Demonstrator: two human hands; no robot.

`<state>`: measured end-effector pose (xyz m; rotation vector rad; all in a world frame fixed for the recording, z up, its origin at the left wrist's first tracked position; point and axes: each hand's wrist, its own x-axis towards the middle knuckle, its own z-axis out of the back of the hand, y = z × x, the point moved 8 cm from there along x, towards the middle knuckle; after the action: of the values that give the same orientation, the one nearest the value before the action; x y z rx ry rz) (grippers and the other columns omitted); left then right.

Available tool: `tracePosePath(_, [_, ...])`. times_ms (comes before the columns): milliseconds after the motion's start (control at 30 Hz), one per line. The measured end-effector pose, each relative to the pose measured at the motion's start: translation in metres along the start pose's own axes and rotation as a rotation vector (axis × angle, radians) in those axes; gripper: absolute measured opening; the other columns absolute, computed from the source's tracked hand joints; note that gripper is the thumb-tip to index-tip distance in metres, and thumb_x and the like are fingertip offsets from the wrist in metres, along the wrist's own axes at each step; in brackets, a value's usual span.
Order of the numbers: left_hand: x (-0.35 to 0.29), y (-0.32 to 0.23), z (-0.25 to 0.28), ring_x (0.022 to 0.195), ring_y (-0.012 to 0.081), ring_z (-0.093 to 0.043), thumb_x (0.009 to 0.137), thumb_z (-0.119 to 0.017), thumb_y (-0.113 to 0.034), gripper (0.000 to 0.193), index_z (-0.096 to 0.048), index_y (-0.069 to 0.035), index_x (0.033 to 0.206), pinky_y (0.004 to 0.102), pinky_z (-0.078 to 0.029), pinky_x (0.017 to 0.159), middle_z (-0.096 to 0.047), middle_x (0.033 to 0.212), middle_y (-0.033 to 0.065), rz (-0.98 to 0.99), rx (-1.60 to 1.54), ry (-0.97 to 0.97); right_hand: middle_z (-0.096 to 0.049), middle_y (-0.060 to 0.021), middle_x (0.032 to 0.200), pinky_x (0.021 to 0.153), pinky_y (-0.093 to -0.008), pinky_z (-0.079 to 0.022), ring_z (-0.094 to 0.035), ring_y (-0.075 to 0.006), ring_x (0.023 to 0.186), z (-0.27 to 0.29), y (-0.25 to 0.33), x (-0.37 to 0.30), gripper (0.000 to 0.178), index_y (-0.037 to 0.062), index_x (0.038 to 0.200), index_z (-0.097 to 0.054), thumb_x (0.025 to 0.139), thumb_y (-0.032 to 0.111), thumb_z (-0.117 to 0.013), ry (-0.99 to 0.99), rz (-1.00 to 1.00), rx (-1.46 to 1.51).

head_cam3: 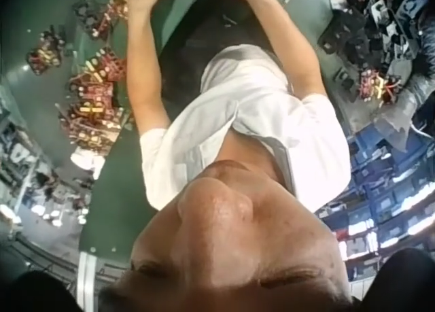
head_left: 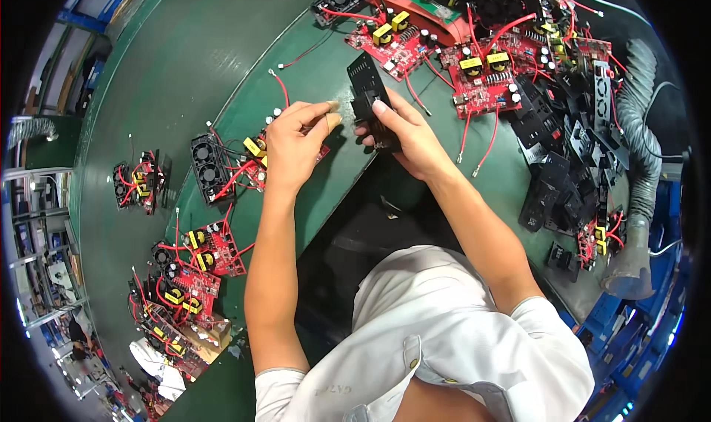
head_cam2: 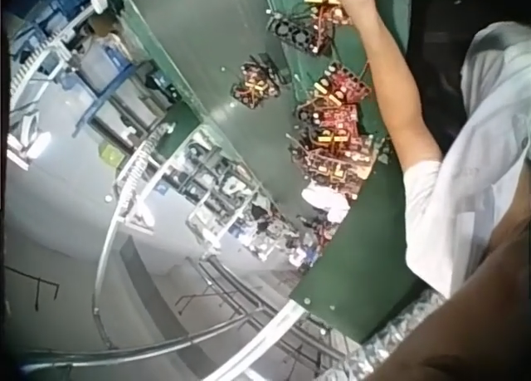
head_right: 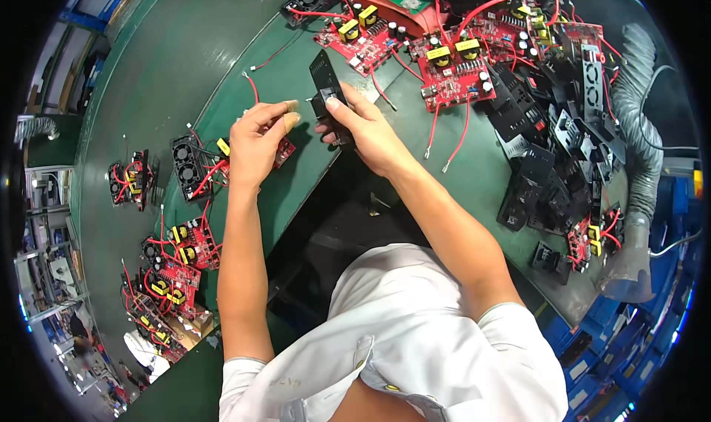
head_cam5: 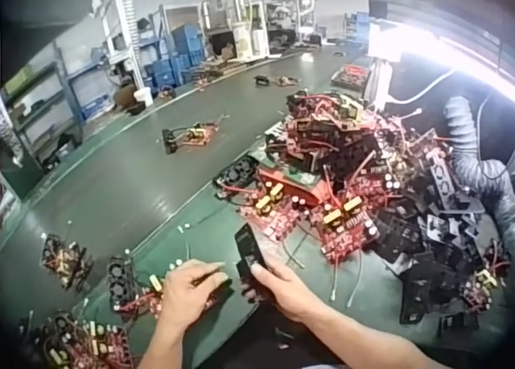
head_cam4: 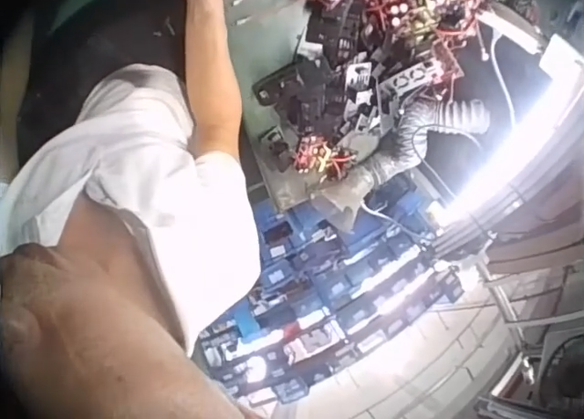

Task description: Connecting wires and assembling components onto electronic circuit boards on a factory production line.

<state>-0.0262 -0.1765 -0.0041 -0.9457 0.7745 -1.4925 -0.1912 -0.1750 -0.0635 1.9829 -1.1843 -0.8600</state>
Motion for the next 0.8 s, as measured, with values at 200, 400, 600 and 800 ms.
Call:
tracePosePath(200, [0.000,0.004,-0.003,0.071,0.0125,-0.061,0.083,-0.070,0.000,0.018,-0.075,-0.002,0.099,0.0264,-0.048,0.064,-0.066,0.087,0.0062,0.000,-0.020,0.015,-0.062,-0.0057,0.111,0.073,-0.0272,-0.054,-0.064,-0.0147,0.090,-0.010,0.000,-0.004,0.045,0.0053,0.143,-0.045,0.103,0.022,-0.055,0.005,0.007,-0.048])
tracePosePath(400, [0.000,-0.005,-0.008,0.070,0.0151,-0.062,0.083,-0.069,0.000,0.018,-0.074,-0.002,0.100,0.0282,-0.048,0.063,-0.066,0.086,0.0076,-0.050,0.074,0.011,-0.059,-0.0018,0.104,0.073,-0.0256,-0.052,-0.062,-0.0102,0.087,-0.012,0.010,-0.011,0.047,0.0071,0.146,-0.043,0.103,0.022,-0.056,-0.051,0.052,-0.239])
tracePosePath(600, [-0.006,-0.017,-0.010,0.068,0.0207,-0.062,0.083,-0.070,-0.001,0.014,-0.073,-0.001,0.096,0.0314,-0.048,0.062,-0.063,0.086,0.0081,-0.153,0.220,-0.035,-0.059,-0.0019,0.103,0.072,-0.0255,-0.053,-0.062,-0.0101,0.085,-0.010,0.002,-0.014,0.048,0.0064,0.147,-0.043,0.103,0.021,-0.056,-0.069,-0.025,-0.219])
tracePosePath(800, [-0.010,-0.024,-0.013,0.070,0.0281,-0.064,0.079,-0.073,-0.002,0.012,-0.072,-0.002,0.090,0.0357,-0.050,0.064,-0.063,0.085,0.0092,-0.278,0.364,-0.051,-0.058,-0.0059,0.110,0.073,-0.0254,-0.052,-0.061,-0.0104,0.084,-0.007,0.002,-0.019,0.051,0.0047,0.147,-0.044,0.100,0.020,-0.058,-0.124,0.122,-0.541])
